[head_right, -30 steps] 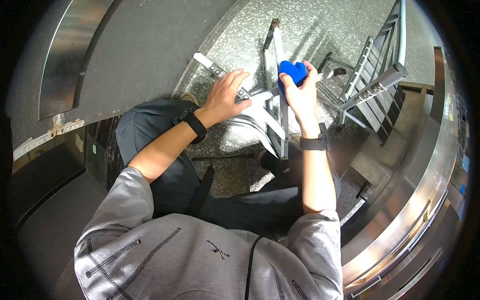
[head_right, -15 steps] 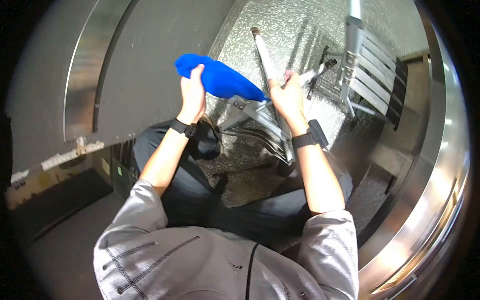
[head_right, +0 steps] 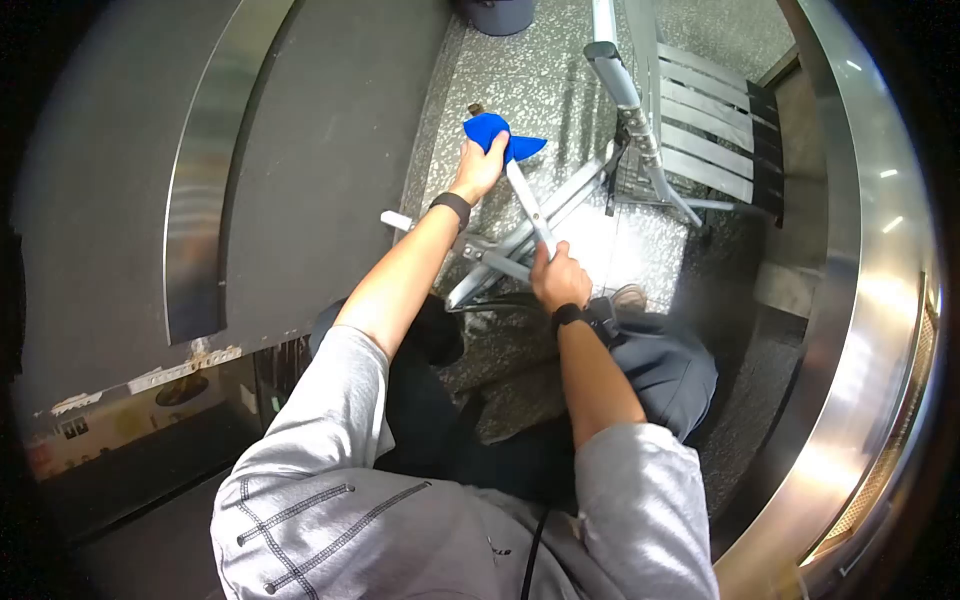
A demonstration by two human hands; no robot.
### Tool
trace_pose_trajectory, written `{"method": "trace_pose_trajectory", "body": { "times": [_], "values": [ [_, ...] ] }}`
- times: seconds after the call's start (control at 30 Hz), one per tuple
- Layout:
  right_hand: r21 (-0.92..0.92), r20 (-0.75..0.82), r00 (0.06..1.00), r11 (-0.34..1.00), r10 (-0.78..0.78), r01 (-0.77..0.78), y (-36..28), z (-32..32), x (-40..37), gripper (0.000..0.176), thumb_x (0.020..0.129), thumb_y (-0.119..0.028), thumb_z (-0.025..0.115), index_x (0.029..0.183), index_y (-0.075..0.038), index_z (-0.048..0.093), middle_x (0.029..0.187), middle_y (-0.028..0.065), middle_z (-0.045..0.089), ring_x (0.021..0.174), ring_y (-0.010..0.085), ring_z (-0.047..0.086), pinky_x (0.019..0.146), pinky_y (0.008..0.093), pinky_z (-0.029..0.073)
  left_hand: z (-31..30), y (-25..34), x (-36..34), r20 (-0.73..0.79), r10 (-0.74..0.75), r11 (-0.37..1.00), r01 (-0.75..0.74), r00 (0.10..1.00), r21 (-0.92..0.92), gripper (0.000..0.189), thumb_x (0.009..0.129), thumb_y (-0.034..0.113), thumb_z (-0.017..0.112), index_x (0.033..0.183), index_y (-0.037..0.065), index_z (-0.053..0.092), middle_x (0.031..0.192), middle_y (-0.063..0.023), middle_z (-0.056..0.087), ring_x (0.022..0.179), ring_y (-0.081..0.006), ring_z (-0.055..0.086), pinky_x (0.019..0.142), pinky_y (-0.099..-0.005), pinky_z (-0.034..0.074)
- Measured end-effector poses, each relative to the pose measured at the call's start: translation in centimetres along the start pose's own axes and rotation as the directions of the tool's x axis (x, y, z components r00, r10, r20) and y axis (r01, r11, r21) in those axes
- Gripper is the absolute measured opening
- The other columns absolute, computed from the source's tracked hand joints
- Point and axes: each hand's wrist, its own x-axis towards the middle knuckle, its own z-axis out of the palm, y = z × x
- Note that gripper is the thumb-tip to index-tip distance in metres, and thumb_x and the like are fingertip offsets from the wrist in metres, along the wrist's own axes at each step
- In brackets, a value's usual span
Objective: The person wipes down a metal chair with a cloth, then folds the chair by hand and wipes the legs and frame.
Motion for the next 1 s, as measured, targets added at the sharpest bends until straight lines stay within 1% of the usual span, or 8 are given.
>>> {"method": "trace_pose_trajectory", "body": {
  "times": [0.07,0.1,0.2,0.3,0.33,0.47,0.57,1.0],
  "values": [
    [0.012,0.016,1.000,1.000,0.014,-0.014,-0.1,-0.3,0.1,0.045,0.097,-0.047,0.044,0.103,-0.004,0.055,0.081,0.0274,0.068,0.080,0.0466,0.067,0.076,0.0542,0.051,0.6,0.0,1.5,0.083,-0.197,0.980,0.197,0.977,0.010,0.090,0.089,0.070,0.042,0.143,-0.002,0.040,0.138,-0.0326,0.045,0.137,-0.0459,0.035,0.113,-0.0447,0.031],
    [0.018,0.031,0.999,0.999,0.025,-0.026,-0.4,-0.5,0.0,0.045,0.096,-0.047,0.045,0.102,-0.004,0.055,0.080,0.0273,0.068,0.080,0.0465,0.067,0.076,0.0542,0.051,-0.2,1.1,1.4,0.121,-0.270,0.949,0.285,0.955,-0.136,0.084,0.090,0.063,0.049,0.138,-0.005,0.045,0.137,-0.0346,0.044,0.132,-0.0465,0.041,0.110,-0.0456,0.035],
    [-0.024,0.057,0.997,0.998,0.054,-0.053,-1.0,-1.0,-0.1,0.045,0.096,-0.047,0.046,0.104,-0.003,0.055,0.081,0.0279,0.068,0.080,0.0472,0.067,0.076,0.0542,0.051,1.3,-1.1,2.9,-0.161,-0.355,0.935,0.354,0.921,-0.033,0.072,0.089,0.043,0.062,0.134,-0.007,0.038,0.135,-0.0337,0.044,0.124,-0.0459,0.049,0.106,-0.0462,0.039],
    [-0.066,0.072,0.994,0.995,0.083,-0.078,-1.5,-1.1,0.3,0.046,0.096,-0.047,0.045,0.105,-0.003,0.055,0.083,0.0286,0.068,0.082,0.0476,0.067,0.077,0.0541,0.051,0.6,-0.7,3.5,-0.310,-0.251,0.967,0.254,0.917,-0.032,0.067,0.086,0.029,0.070,0.130,-0.004,0.032,0.132,-0.0322,0.045,0.120,-0.0463,0.050,0.104,-0.0463,0.041],
    [-0.083,0.079,0.993,0.993,0.093,-0.086,-1.4,-1.1,0.2,0.046,0.096,-0.047,0.045,0.106,-0.003,0.055,0.084,0.0289,0.068,0.083,0.0477,0.067,0.077,0.0540,0.051,0.2,-0.9,3.7,-0.348,-0.081,0.987,0.125,0.934,0.104,0.063,0.089,0.034,0.064,0.129,-0.006,0.037,0.131,-0.0315,0.048,0.121,-0.0455,0.050,0.105,-0.0457,0.041],
    [-0.095,0.138,0.982,0.989,0.129,-0.116,-1.7,-1.1,0.5,0.049,0.096,-0.048,0.044,0.110,-0.002,0.054,0.087,0.0292,0.068,0.085,0.0475,0.067,0.078,0.0533,0.051,2.2,-2.0,4.6,-0.163,-0.482,0.836,0.508,0.861,0.208,0.077,0.093,0.059,0.039,0.128,-0.008,0.050,0.128,-0.0290,0.057,0.122,-0.0422,0.054,0.104,-0.0460,0.042],
    [-0.154,0.122,0.986,0.983,0.116,-0.097,-1.8,-1.1,0.3,0.053,0.096,-0.049,0.042,0.117,-0.001,0.052,0.090,0.0287,0.068,0.088,0.0464,0.067,0.080,0.0520,0.052,0.4,0.8,3.1,0.005,-0.479,0.854,0.465,0.878,0.232,0.089,0.092,0.063,0.034,0.135,-0.014,0.041,0.133,-0.0362,0.050,0.129,-0.0455,0.048,0.110,-0.0440,0.036],
    [-0.216,0.163,0.979,0.972,0.127,-0.090,-0.9,0.3,1.0,0.062,0.097,-0.051,0.036,0.132,-0.001,0.045,0.100,0.0308,0.067,0.095,0.0460,0.066,0.086,0.0525,0.051,0.9,-0.5,-0.7,0.307,-0.455,0.824,0.265,0.836,0.500,0.074,0.099,0.054,0.019,0.124,-0.001,0.062,0.131,-0.0244,0.057,0.126,-0.0411,0.051,0.110,-0.0461,0.036]
  ]
}}
